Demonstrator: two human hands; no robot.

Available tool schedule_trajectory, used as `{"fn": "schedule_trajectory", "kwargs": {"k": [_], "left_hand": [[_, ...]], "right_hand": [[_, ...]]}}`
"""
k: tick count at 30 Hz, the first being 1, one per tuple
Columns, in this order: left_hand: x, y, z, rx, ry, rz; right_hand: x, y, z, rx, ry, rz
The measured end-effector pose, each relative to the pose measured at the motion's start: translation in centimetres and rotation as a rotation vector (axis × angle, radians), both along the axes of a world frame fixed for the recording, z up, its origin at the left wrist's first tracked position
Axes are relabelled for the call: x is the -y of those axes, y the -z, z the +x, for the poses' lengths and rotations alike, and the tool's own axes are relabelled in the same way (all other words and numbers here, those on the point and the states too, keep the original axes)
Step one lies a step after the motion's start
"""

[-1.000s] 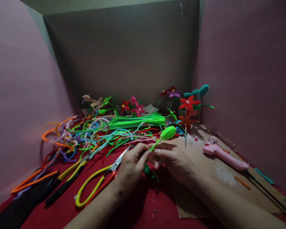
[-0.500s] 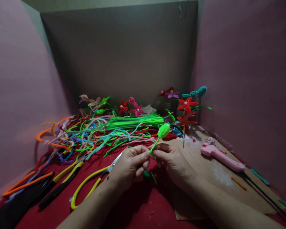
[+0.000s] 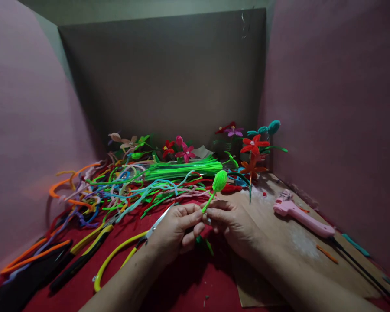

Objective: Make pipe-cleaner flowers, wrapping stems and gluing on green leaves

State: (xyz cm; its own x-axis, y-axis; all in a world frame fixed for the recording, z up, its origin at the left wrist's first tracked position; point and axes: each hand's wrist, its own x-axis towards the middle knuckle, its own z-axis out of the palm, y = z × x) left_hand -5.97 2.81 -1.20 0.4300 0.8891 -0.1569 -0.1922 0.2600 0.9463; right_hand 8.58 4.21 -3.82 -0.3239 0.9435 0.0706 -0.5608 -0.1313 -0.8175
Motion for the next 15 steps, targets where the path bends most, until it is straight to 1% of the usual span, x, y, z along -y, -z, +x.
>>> {"fn": "schedule_trajectory", "kwargs": {"k": [4,10,12,15], "left_hand": [[0.04,-0.1,-0.02,-0.032,-0.009,0.021],[0.18,-0.29,-0.05,-0.073,-0.013,0.058],[0.18,-0.32,-0.18,-0.094,0.007,0.066],[0.09,-0.28,-0.56,-0.109,0.045,0.064]], "right_hand": [[0.02,0.02,-0.14,-0.034,-0.015,-0.035],[-0.12,0.05,-0.04,-0.1,-0.028,-0.037],[-0.14,-0.04,0.09,-0.083,-0.036,-0.032],[-0.09,-0.19,0.33,-0.008,-0.053,0.027]]}}
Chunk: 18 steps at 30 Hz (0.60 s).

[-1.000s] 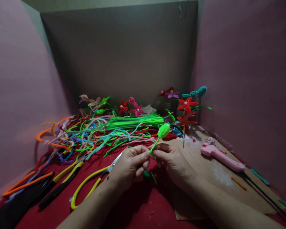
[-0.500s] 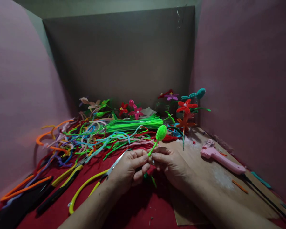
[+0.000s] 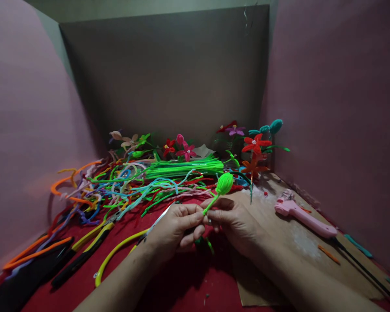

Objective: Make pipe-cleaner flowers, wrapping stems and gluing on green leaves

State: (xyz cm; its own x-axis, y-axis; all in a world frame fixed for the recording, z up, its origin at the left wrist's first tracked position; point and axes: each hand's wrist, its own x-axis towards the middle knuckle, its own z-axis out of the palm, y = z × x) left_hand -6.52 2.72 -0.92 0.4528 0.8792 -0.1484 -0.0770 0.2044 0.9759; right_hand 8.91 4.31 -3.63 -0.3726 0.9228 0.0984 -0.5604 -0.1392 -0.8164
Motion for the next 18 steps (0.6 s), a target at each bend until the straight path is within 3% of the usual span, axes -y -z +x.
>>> {"fn": "schedule_trajectory", "kwargs": {"k": [5,10,15,18], "left_hand": [[-0.1,0.0,-0.3,-0.051,0.012,-0.007],[0.0,0.0,0.5,-0.247,-0.111,0.155],[0.3,0.8,1.3,-0.403,-0.353,0.575],[0.7,1.2,1.4,-0.487,-0.401,0.835]], "right_hand": [[0.2,-0.1,0.2,0.046,-0.025,0.042],[0.2,-0.2,0.1,0.117,0.122,0.05],[0.3,-0.2,0.0,0.133,0.217,0.053],[0.4,-0.2,-0.2,0.139,0.216,0.048]]}}
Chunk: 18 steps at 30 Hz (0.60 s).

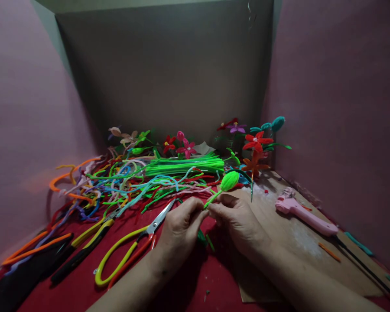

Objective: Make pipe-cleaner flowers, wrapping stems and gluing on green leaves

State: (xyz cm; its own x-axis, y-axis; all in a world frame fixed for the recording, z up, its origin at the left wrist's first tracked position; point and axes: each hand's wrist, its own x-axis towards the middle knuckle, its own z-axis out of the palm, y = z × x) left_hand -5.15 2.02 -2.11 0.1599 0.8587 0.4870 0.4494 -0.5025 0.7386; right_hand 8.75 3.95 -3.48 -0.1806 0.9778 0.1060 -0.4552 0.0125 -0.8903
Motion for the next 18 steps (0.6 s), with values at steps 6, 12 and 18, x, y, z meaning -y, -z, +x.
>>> {"fn": "schedule_trajectory", "kwargs": {"k": [6,12,18], "left_hand": [[0.4,-0.4,0.1,0.041,-0.024,-0.035],[0.5,-1.3,0.4,0.184,-0.04,-0.224],[0.4,-1.4,0.0,0.307,0.05,-0.489]], "right_hand": [[-0.2,0.6,0.1,-0.082,-0.081,0.028],[-0.4,0.7,0.2,-0.058,-0.067,0.051],[-0.5,0.4,0.1,-0.034,-0.067,0.034]]}}
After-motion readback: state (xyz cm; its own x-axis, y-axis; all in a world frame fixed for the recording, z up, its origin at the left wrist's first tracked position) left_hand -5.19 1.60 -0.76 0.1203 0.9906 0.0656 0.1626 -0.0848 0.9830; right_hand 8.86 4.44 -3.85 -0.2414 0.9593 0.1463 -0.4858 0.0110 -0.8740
